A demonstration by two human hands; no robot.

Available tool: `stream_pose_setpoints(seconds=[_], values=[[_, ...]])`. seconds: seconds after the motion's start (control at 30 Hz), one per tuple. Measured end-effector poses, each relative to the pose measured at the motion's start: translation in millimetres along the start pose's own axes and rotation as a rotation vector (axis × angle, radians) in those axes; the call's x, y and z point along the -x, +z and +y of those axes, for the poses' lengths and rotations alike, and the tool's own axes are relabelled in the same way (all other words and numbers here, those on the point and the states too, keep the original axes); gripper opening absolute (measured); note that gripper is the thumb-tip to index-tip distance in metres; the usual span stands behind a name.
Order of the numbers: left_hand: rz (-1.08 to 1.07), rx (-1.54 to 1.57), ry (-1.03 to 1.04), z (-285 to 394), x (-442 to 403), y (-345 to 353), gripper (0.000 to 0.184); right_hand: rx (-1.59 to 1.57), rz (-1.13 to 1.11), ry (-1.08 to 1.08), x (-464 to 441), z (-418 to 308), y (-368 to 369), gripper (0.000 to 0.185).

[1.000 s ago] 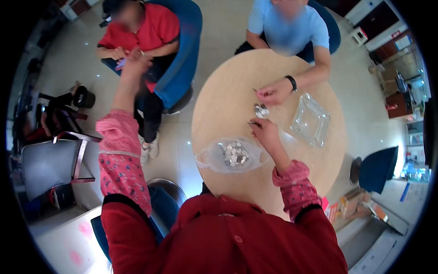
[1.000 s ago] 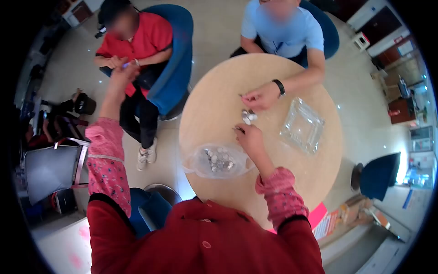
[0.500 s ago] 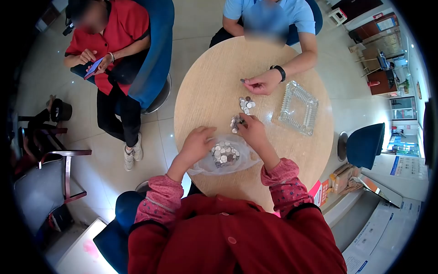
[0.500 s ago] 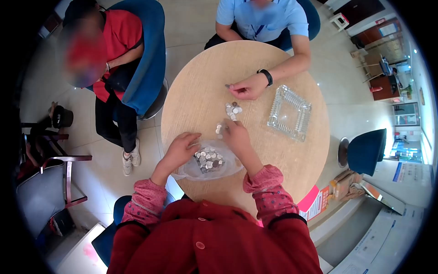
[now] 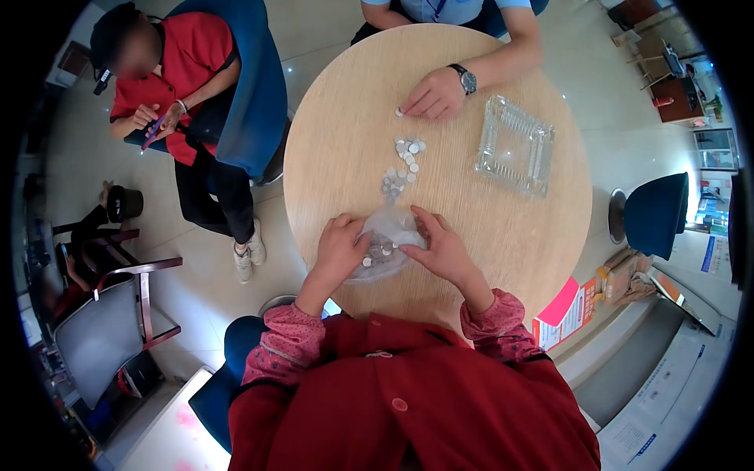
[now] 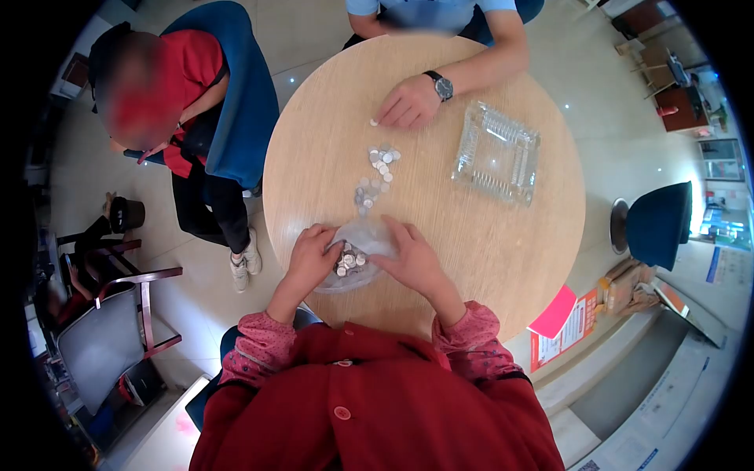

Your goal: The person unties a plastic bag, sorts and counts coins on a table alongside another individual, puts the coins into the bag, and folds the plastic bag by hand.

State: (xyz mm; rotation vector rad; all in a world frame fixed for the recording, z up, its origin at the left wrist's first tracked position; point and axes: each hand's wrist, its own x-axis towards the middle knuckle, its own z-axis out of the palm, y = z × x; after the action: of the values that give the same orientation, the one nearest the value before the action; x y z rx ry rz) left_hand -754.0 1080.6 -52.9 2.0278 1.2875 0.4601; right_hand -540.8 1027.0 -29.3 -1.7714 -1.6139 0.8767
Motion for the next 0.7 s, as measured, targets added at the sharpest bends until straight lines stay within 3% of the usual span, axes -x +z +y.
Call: stream_pose_setpoints(seconds=[0.1, 0.17, 0.3, 0.4, 0.47, 0.5, 0.57, 0.63, 0.7], values=[[-0.002, -0.017, 0.017, 1, 6, 3, 0.031, -0.059, 0.043, -0.007, 8, 20, 7, 0.038], [-0.027, 0.014, -0.026, 2, 8, 5, 0.032, -0.142, -0.173, 0.189, 11, 25, 2, 0.036], [-0.045, 0.023, -0.036, 16, 19, 11, 0.033, -0.156, -0.125, 0.123, 33, 46, -12, 0.036], [-0.108, 0.046, -0.053, 24, 23, 13, 0.034, -0.235, -0.251, 0.274, 41, 46, -38, 0.032], [-0.159, 0.061, 0.055, 22, 22, 11, 0.03, -0.382, -0.369, 0.514, 41, 42, -52, 0.03], [-0.155, 0.066, 0.053, 20, 20, 8, 0.03, -0.376, -0.372, 0.514, 40, 52, -51, 0.03], [-0.189, 0.334, -0.069, 14, 9, -1, 0.026, -0.259, 0.027, 0.234, 32, 77, -43, 0.029], [-0.13, 0.36, -0.111, 10, -6, -15, 0.024, -0.129, 0.105, 0.172, 8, 71, -43, 0.03], [-0.067, 0.377, -0.151, 5, -28, -28, 0.022, 0.096, 0.281, -0.036, -10, 69, -30, 0.032]])
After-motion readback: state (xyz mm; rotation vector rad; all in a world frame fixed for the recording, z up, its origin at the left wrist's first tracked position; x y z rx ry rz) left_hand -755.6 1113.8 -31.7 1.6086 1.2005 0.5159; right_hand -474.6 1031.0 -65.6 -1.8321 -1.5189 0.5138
